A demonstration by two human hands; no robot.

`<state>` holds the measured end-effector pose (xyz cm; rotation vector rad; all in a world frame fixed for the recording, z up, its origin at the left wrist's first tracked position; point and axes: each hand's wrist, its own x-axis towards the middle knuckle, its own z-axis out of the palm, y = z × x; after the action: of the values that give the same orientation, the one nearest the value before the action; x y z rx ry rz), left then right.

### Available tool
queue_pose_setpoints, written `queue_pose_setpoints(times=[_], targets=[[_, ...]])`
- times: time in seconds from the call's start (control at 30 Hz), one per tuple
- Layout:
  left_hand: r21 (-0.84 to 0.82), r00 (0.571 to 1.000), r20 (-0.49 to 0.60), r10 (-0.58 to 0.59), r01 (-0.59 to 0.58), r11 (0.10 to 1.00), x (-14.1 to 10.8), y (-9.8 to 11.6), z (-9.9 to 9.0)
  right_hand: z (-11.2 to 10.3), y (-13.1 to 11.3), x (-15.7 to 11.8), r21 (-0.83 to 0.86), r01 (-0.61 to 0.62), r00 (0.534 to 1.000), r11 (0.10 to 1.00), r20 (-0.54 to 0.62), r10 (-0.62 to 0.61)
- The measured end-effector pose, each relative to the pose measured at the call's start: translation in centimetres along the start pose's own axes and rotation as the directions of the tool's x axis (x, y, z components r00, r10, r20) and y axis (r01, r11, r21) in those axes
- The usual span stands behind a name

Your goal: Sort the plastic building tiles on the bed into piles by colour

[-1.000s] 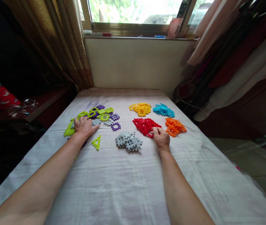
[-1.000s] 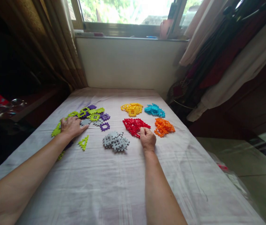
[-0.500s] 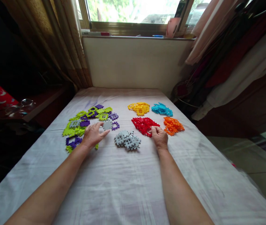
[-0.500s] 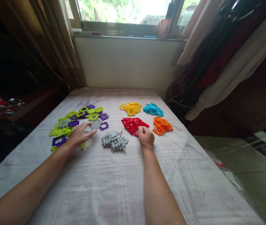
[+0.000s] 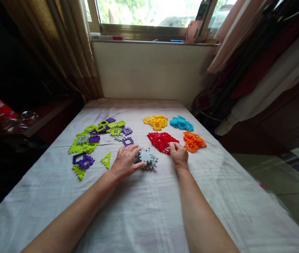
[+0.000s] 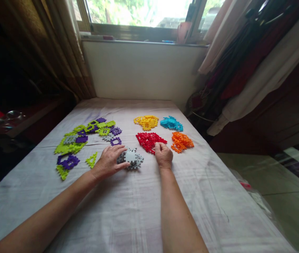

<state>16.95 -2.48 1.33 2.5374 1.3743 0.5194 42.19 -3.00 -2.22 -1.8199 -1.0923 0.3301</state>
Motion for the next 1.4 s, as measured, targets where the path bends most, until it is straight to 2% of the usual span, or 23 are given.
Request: queue_pose_setpoints(times=[0.07, 0.17, 0.3, 0.37, 0.47, 0.57, 0.67, 0.83, 0.93, 1.07, 1.23, 1.4], targets=[[0.008, 1.000, -0.013, -0.019, 0.020, 1.000, 0.6, -1.1, -0.3, -0.1, -0.2, 0.0, -0.011, -0.007, 1.000, 1.000, 0.008, 0.007], [0.055, 0.993, -0.023, -0.112, 0.114, 0.992, 2.0, -3.5, -1.3, -0.2, -0.3, 0.0, -0.019, -0.011, 1.000, 1.000, 0.016, 0.011], [0.252, 0.969, -0.054, -0.239, 0.245, 0.936, 3.5, -6.6, -2.4, -0.3, -0.3, 0.0, -0.023, 0.004, 1.000, 1.000, 0.006, -0.004], [0.337, 0.966, -0.057, -0.252, 0.256, 0.906, 3.7, -7.5, -2.7, -0.3, -0.3, 0.0, -0.022, 0.007, 1.000, 1.000, 0.002, -0.007], [0.390, 0.979, -0.050, -0.198, 0.201, 0.898, 3.4, -8.0, -3.0, -0.2, -0.2, 0.0, -0.019, -0.001, 1.000, 1.000, -0.005, 0.001], [0.384, 0.988, -0.059, -0.142, 0.153, 0.910, 2.6, -8.1, -3.2, -0.1, -0.2, 0.0, -0.019, -0.001, 1.000, 1.000, -0.011, 0.001], [0.334, 0.988, -0.058, -0.142, 0.153, 0.930, 1.7, -8.7, -3.5, 0.0, -0.1, 0.0, -0.018, 0.009, 1.000, 1.000, -0.010, -0.009], [0.133, 0.989, -0.047, -0.138, 0.143, 0.981, 0.4, -9.9, -3.9, 0.0, -0.1, 0.0, -0.014, 0.008, 1.000, 1.000, -0.003, -0.008], [-0.035, 0.988, -0.121, -0.097, 0.094, 0.995, 0.1, -8.8, -4.0, 0.1, -0.1, 0.0, -0.016, 0.007, 1.000, 1.000, -0.004, -0.007], [-0.126, 0.987, -0.137, 0.084, -0.101, 0.987, 0.1, -4.5, -3.6, 0.1, 0.1, 0.1, -0.016, 0.003, 1.000, 1.000, -0.002, -0.003], [-0.034, 0.959, -0.105, 0.264, -0.269, 0.963, 0.3, 0.9, -2.2, 0.0, -0.1, 0.0, -0.003, 0.015, 1.000, 1.000, -0.010, -0.015], [0.045, 0.934, -0.020, 0.357, -0.356, 0.933, -0.2, 2.7, -0.8, 0.0, -0.4, 0.0, 0.013, -0.004, 1.000, 1.000, -0.011, 0.004]])
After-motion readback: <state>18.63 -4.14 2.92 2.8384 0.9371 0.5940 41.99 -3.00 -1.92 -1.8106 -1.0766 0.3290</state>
